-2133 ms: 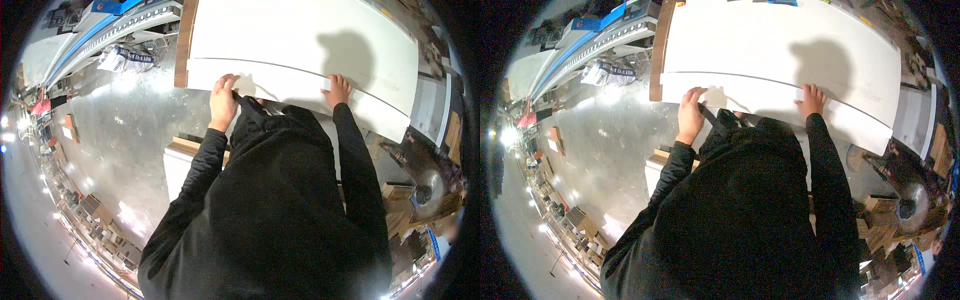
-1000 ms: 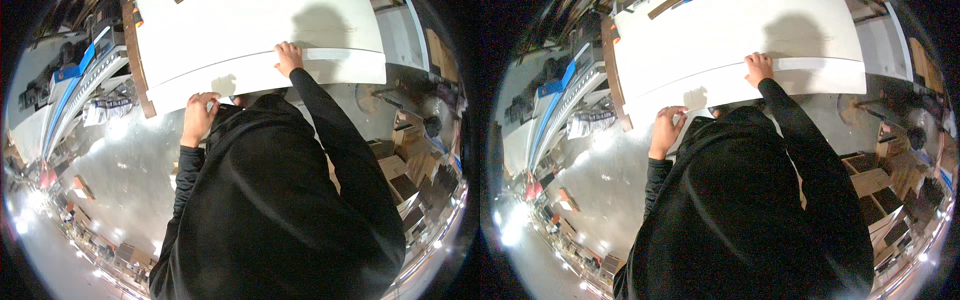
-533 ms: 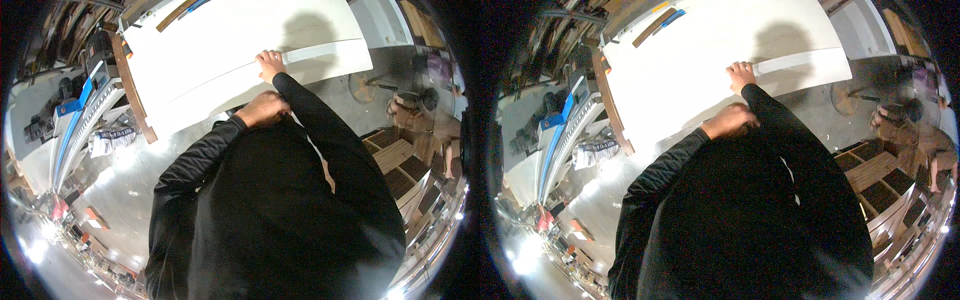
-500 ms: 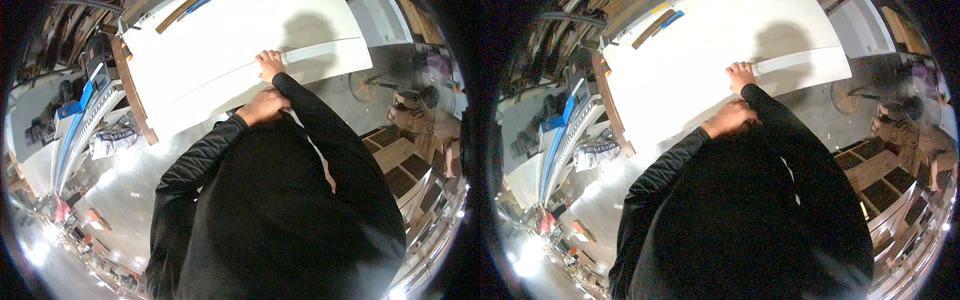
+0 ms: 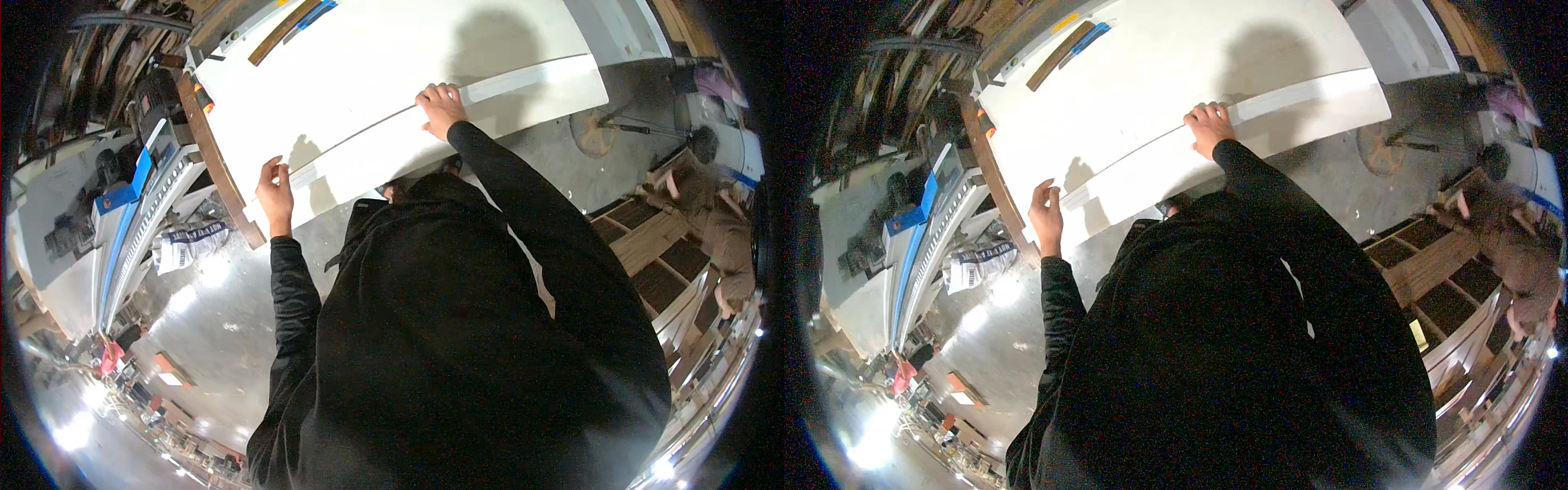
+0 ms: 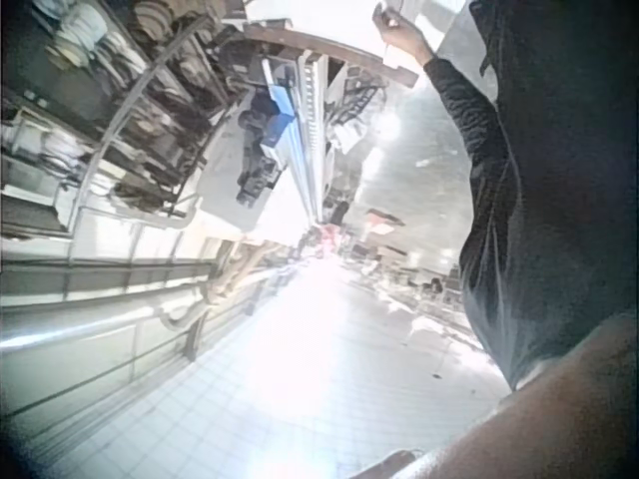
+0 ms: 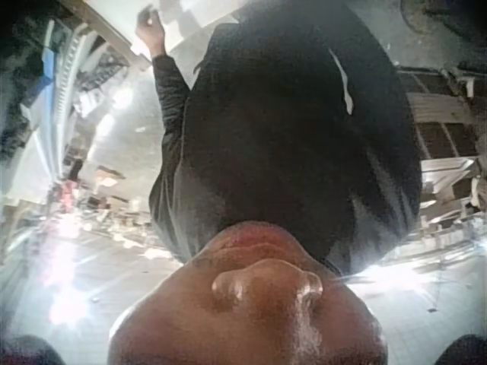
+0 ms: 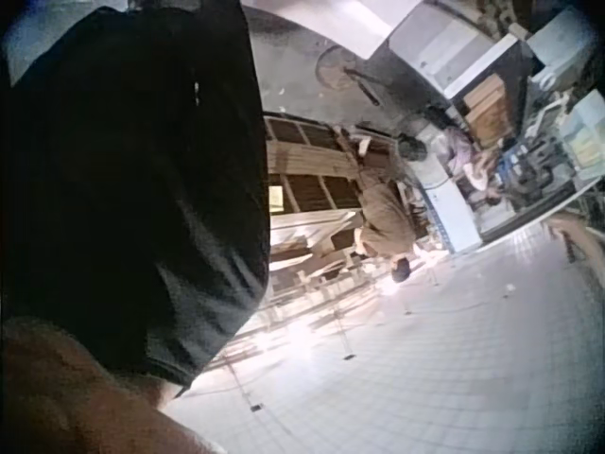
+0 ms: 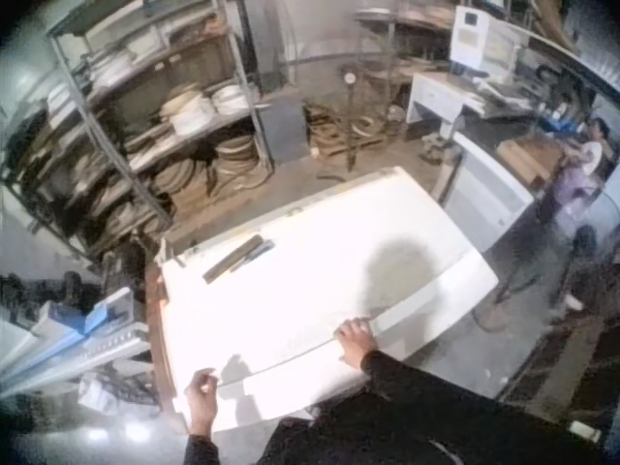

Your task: Measuring, marking, and organizing white furniture trim components at a workbench in a factory setting.

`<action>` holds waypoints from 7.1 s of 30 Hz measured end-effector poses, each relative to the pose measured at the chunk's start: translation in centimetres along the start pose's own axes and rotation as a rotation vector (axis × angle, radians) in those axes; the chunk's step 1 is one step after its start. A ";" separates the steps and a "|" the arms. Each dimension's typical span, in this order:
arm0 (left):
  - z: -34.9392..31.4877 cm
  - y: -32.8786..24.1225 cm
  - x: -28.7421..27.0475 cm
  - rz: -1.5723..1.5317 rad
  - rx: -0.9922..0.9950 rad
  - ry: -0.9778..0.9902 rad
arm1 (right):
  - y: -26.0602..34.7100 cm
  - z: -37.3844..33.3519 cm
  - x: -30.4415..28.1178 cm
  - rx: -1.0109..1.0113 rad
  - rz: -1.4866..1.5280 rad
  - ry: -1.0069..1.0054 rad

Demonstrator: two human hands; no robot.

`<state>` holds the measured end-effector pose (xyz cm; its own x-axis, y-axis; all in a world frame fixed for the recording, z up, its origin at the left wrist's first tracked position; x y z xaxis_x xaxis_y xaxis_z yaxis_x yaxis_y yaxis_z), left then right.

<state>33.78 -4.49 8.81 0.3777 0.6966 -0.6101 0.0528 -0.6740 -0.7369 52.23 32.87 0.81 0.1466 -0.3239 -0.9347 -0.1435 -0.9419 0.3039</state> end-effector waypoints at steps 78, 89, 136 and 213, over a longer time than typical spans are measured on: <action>-3.2 0.7 11.5 0.322 0.143 -0.094 | -2.3 0.1 3.0 -0.146 -0.016 -0.094; -4.2 -2.9 16.8 0.744 0.090 -0.211 | -1.9 0.7 0.2 -0.300 -0.141 -0.019; 2.5 -0.8 10.1 0.571 0.403 0.337 | -1.4 1.3 -0.4 -0.294 0.044 -0.079; -1.7 -4.6 18.0 0.806 0.389 0.077 | -47.3 -14.2 -3.0 0.791 0.575 -0.909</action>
<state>41.91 10.74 1.73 0.2262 0.0197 -0.9739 -0.5672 -0.8102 -0.1482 72.46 77.10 -8.16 -0.7816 -0.1891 -0.5945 -0.5350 -0.2870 0.7946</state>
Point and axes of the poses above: each hand's wrist, its own z-axis towards the middle knuckle, its own x-axis out of the palm, y = z × x, the point moved 2 cm from there along z, towards the middle knuckle, and after that the axes turned 12 degrees about -x, right-handed, at the moved point
